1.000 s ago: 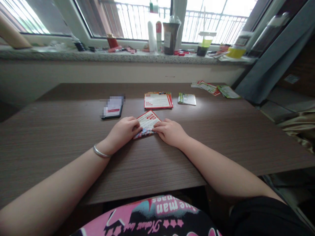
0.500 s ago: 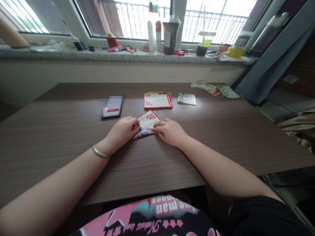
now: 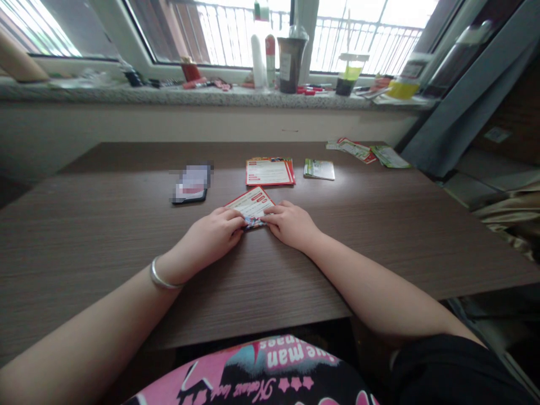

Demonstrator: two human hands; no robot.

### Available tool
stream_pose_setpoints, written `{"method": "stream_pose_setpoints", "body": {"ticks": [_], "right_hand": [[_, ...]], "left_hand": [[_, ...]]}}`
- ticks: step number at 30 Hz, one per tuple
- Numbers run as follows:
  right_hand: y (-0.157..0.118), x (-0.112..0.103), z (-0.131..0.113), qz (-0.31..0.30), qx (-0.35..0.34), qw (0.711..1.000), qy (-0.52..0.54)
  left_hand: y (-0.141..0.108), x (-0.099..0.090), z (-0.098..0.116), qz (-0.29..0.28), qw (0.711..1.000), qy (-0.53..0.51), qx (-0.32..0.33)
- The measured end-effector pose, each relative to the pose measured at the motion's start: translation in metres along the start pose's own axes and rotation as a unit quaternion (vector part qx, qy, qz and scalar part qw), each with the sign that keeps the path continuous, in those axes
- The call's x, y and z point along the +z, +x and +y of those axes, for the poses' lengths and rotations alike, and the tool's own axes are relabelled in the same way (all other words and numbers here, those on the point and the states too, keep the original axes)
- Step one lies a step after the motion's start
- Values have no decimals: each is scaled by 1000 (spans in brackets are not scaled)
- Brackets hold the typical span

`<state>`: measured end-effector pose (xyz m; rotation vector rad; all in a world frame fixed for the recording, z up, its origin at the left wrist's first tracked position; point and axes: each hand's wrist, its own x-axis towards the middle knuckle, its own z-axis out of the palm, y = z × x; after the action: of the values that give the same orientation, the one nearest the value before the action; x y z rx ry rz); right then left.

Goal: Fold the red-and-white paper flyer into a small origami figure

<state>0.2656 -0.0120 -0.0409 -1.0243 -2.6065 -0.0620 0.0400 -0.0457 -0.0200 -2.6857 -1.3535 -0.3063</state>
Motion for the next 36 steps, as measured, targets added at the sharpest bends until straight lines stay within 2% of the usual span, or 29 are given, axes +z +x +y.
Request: {"method": "stream_pose_setpoints", "body": {"ticks": [6,11,20,26,31,36], "right_hand": [[-1,2,2,6,1,1000,0],[-3,-1,0,-2,5,1000,-1],[-2,-2,2,3,13,1000,-8],[-1,-4,1,1,26,1000,-2],[-2,-7,2,-1,33,999,7],[-2,-8,2,2,28,1000,-6]], "left_hand": [[-3,-1,10,-40,998,42,-28],[-6,-3,13,-56,997,29,-36],[0,4,2,-22,999,19,-26],[0,6,9,-5,998,56,-10],[2,5,14,0,998,58,-27],[5,8,17,7,999,48,-6]]}}
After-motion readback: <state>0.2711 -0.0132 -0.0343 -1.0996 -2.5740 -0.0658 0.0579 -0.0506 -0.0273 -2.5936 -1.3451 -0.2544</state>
